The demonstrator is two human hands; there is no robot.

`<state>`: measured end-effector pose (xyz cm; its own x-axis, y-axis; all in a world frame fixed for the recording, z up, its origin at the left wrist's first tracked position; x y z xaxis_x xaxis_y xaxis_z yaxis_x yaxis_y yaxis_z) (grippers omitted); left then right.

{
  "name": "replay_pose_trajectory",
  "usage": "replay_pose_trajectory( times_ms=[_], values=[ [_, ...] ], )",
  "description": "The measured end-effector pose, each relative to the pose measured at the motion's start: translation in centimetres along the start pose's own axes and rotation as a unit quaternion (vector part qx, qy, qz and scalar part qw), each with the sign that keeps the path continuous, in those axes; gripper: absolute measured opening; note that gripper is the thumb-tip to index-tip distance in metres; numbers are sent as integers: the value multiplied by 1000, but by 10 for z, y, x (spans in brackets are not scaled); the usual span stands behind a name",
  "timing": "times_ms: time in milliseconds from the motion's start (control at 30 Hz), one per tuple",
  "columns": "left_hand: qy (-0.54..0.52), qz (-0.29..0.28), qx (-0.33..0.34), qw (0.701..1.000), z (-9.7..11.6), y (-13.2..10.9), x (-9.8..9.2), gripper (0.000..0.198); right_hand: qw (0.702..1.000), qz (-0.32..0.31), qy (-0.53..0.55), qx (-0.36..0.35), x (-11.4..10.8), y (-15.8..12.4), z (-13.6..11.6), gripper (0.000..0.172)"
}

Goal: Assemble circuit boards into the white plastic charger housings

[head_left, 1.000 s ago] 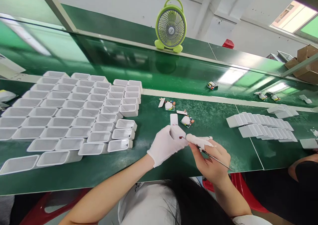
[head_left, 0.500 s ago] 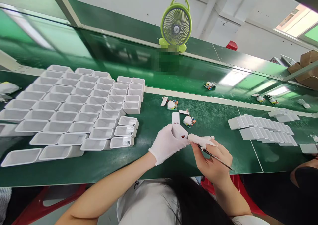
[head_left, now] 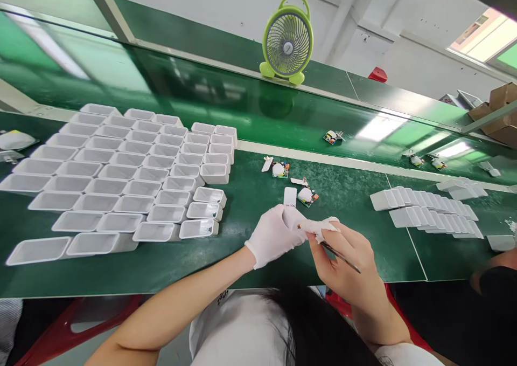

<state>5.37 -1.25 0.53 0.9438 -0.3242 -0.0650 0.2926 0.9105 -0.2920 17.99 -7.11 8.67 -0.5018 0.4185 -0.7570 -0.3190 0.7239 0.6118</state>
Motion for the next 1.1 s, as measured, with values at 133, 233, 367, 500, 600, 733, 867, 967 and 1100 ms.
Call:
replay_pose_trajectory(
  times_ms=[133,233,367,500,600,733,867,967,1100],
  values=[
    [-23,9,-15,1000,0,1,1,26,998,38,41,12,-5,-1,0,20],
    [-89,7,-51,995,1,2,3,29,975,128,143,110,-13,-7,9,19],
    [-170,-2,-91,981,4,1,3,34,898,197,280,276,-15,-18,42,20],
    [-126,-11,47,991,6,-5,-3,36,866,-13,357,349,10,-22,73,32],
    [-14,-34,245,969,8,-12,-9,67,792,-238,474,301,38,-24,72,55],
    [131,-16,326,936,7,-6,-15,79,787,-304,447,295,59,-20,75,93],
    [347,212,296,864,10,16,-35,79,873,-204,272,350,56,8,125,65],
    [486,341,197,780,6,31,-51,58,898,-104,88,418,50,39,186,35],
    [573,346,106,736,-3,43,-59,49,868,-54,-78,487,49,72,246,31]
  ],
)
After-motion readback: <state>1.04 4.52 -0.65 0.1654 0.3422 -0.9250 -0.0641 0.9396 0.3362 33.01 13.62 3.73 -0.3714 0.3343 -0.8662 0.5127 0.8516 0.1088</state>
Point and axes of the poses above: each hand's wrist, its own y-axis towards the middle knuckle, its own x-axis out of the palm, z = x × y, the point moved 2 cm from there along y, towards the middle knuckle, and after that the axes turned 4 degrees about z, right-handed, at the moved point
